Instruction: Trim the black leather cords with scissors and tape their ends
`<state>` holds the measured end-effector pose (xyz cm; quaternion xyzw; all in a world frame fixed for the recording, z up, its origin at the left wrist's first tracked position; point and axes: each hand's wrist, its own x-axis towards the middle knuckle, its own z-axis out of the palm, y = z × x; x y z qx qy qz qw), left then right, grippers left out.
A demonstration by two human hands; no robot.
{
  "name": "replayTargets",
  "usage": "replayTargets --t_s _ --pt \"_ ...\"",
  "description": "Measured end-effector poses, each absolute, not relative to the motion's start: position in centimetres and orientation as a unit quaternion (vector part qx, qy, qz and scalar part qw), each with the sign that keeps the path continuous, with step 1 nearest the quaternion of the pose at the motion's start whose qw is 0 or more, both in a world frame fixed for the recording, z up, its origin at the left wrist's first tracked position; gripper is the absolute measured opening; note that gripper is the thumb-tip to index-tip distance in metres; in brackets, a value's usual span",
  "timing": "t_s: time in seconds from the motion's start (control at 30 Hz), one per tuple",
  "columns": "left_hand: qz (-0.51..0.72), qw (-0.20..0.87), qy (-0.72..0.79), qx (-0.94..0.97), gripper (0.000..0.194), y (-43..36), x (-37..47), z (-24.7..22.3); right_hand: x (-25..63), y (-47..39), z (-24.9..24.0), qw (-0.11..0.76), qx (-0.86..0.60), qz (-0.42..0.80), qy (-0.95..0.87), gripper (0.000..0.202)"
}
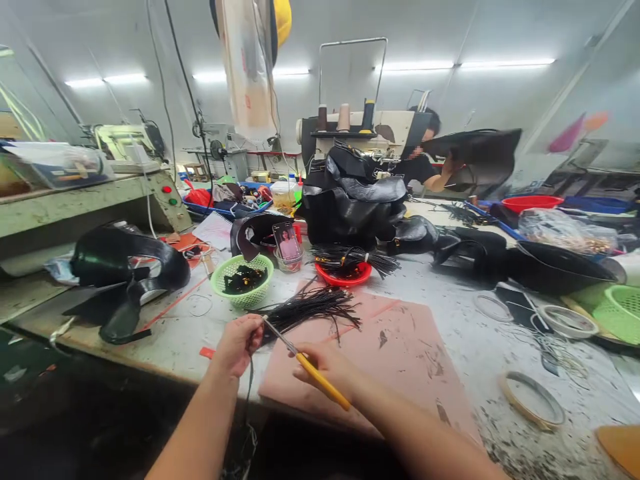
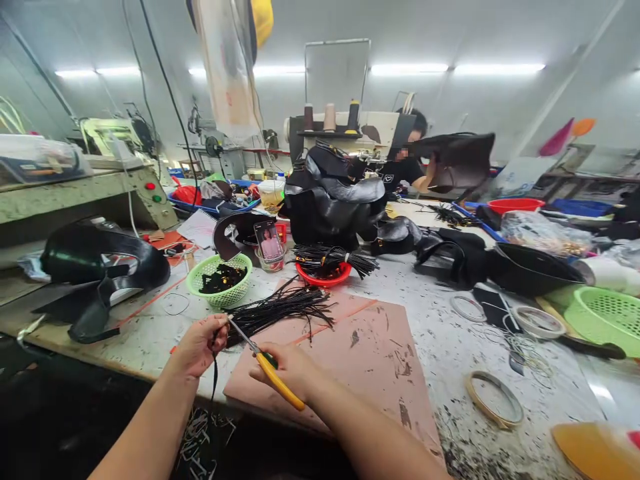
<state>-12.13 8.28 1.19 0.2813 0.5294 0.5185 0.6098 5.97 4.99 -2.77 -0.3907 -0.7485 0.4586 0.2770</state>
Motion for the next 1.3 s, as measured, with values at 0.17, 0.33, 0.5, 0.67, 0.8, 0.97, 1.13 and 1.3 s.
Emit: replayTargets --t_s 0.17,0.33,0.5,0.67,0.8,0.97,1.13,1.3 --pt "0.527 0.587 0.557 0.258 0.016 8.8 -16.3 -0.2 1.3 6.5 -3.4 0.24 -0.388 0.452 -0.767 0.023" --pt "0.531 0.586 0.565 0.236 0.014 8.6 -17.7 -2.1 -0.2 6.6 -3.9 0.194 -0.404 0.441 -0.778 0.027" --pt "0.529 0.598 0.561 0.219 0.015 8.6 -18.5 -3.2 -0.6 6.7 -5.2 0.206 -0.391 0.46 -0.77 0.029" --pt "0.525 0.622 0.536 0.224 0.015 6.9 -17.9 -2.8 -0.3 6.1 -5.4 0.287 -0.417 0.47 -0.723 0.025" --pt "0.497 0.674 0.482 0.257 0.02 4.5 -15.0 -2.0 0.3 4.7 -3.7 0.412 -0.387 0.519 -0.641 0.05" --pt "0.421 0.757 0.406 0.292 0.021 2.3 -10.7 -1.1 2.8 2.6 -1.8 0.459 -0.42 0.437 -0.65 0.037" --pt "0.315 0.788 0.413 0.33 0.027 0.9 -7.8 -0.9 9.2 1.7 -1.4 0.478 -0.501 0.3 -0.656 0.033" --pt "0.269 0.762 0.434 0.398 0.022 0.0 -4.9 -1.3 16.4 1.3 -0.9 0.415 -0.593 0.28 -0.631 0.042"
